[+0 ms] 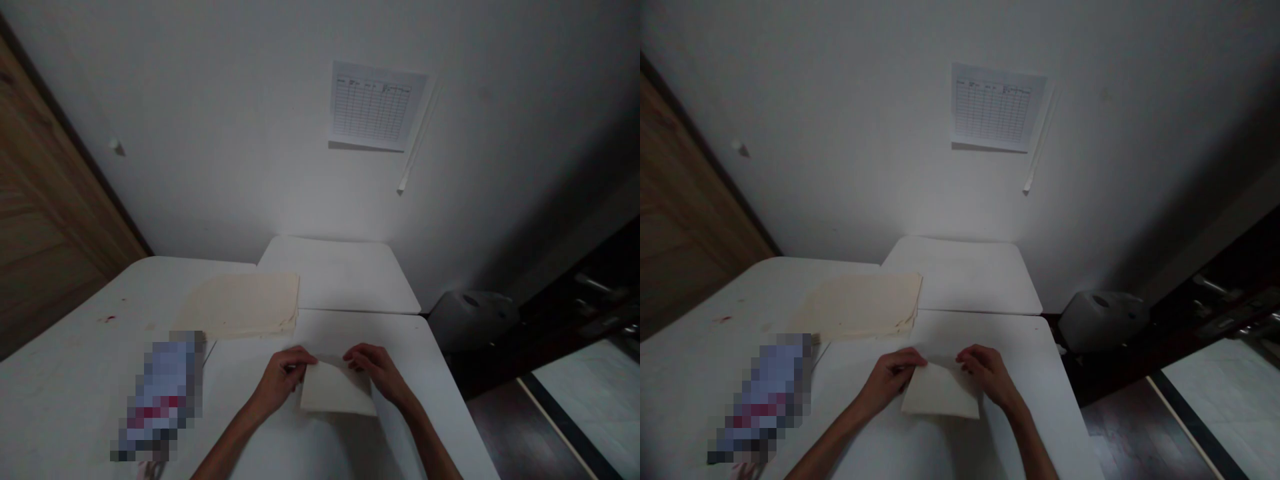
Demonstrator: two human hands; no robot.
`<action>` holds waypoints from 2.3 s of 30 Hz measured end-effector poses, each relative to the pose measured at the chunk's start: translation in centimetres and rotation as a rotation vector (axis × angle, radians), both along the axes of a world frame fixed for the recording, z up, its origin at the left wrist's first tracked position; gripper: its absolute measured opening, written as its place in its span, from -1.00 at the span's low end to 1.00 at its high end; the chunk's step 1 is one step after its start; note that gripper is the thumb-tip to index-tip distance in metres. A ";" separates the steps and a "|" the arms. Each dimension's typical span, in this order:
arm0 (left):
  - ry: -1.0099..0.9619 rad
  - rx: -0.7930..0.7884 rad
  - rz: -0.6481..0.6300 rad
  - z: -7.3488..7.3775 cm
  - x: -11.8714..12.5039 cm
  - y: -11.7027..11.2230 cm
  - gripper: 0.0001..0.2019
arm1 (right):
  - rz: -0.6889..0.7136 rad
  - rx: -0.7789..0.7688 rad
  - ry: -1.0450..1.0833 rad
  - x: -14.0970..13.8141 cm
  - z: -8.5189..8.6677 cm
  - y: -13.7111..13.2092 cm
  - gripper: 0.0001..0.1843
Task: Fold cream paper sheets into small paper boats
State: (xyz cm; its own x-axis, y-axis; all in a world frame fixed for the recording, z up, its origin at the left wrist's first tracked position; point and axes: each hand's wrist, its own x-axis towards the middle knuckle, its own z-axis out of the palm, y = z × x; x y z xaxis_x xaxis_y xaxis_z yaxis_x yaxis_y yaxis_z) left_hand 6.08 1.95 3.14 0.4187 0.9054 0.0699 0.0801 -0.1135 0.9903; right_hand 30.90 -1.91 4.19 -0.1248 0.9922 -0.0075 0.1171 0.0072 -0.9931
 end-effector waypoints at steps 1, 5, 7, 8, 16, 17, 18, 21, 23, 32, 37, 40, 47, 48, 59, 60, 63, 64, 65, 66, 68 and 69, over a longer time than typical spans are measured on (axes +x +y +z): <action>0.012 0.015 -0.013 0.3 0.3 0.1 -0.76 | 0.074 -0.006 -0.037 -0.4 0.5 0.2 -0.63; 0.054 0.085 -0.045 1.9 1.3 0.3 -0.76 | 0.329 -0.135 -0.012 -1.8 1.4 0.7 -0.59; 0.056 0.082 -0.039 2.2 1.6 0.5 -0.75 | 0.378 -0.179 0.050 -2.2 1.2 0.7 -0.56; 0.054 0.061 -0.024 2.2 1.7 0.6 -0.74 | 0.383 -0.185 0.065 -2.3 1.0 0.7 -0.56; -0.015 -0.215 0.199 0.2 0.7 0.1 -0.49 | 0.039 -0.103 0.167 -2.5 -0.7 0.0 -0.52; 0.003 -0.233 0.204 0.2 0.8 -0.2 -0.50 | 0.004 -0.107 0.184 -2.6 -0.9 0.0 -0.49; 0.016 -0.242 0.200 0.1 0.9 -0.5 -0.52 | -0.018 -0.115 0.200 -2.7 -1.1 -0.1 -0.47; 0.034 -0.238 0.198 -0.1 1.5 -1.3 -0.56 | -0.051 -0.128 0.233 -3.0 -1.6 -0.2 -0.43; 0.048 -0.229 0.217 -0.4 1.8 -1.5 -0.58 | -0.073 -0.123 0.245 -3.1 -1.9 -0.3 -0.42; 0.071 -0.217 0.220 -0.9 1.8 -1.3 -0.61 | -0.100 -0.107 0.261 -2.9 -3.1 -0.5 -0.45; 0.090 -0.217 0.206 -0.8 1.8 -1.3 -0.62 | -0.100 -0.100 0.249 -2.9 -3.0 -0.5 -0.48; 0.120 -0.191 0.200 -1.0 1.7 -1.3 -0.63 | -0.105 -0.084 0.227 -3.1 -2.9 -0.6 -0.48; 0.195 -0.158 0.216 -1.1 1.7 -1.1 -0.62 | -0.109 -0.072 0.199 -3.4 -2.7 -0.7 -0.48; 0.203 -0.157 0.219 -1.1 1.7 -1.1 -0.62 | -0.109 -0.070 0.201 -3.4 -2.7 -0.7 -0.48; 0.228 -0.175 0.172 -1.2 1.7 -0.6 -0.58 | -0.111 -0.072 0.158 -3.3 -3.1 -0.5 -0.51; 0.229 -0.175 0.165 -1.1 1.7 -0.6 -0.57 | -0.110 -0.075 0.144 -3.2 -3.0 -0.5 -0.51; 0.229 -0.178 0.138 -0.7 1.7 -0.6 -0.57 | -0.096 -0.094 0.121 -3.0 -2.7 -0.1 -0.52; 0.228 -0.179 0.127 -0.5 1.7 -0.6 -0.58 | -0.094 -0.103 0.115 -3.0 -2.6 0.2 -0.52; 0.225 -0.181 0.116 -0.3 1.7 -0.6 -0.59 | -0.102 -0.113 0.105 -2.9 -2.5 0.5 -0.52; 0.223 -0.184 0.105 -0.1 1.7 -0.5 -0.59 | -0.118 -0.128 0.094 -2.9 -2.4 0.8 -0.52; 0.219 -0.192 0.083 0.2 1.6 -0.5 -0.61 | -0.174 -0.164 0.067 -2.8 -2.3 1.5 -0.50; 0.217 -0.197 0.071 0.3 1.6 -0.4 -0.61 | -0.197 -0.178 0.059 -2.7 -2.3 1.8 -0.49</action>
State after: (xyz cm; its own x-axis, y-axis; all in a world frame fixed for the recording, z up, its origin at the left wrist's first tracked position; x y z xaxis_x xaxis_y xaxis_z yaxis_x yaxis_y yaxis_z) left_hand 7.66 1.53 3.43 0.3399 0.9202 -0.1939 0.2934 0.0921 0.9515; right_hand 28.17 -0.13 1.91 0.0653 0.9810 -0.1827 0.0405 -0.1855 -0.9818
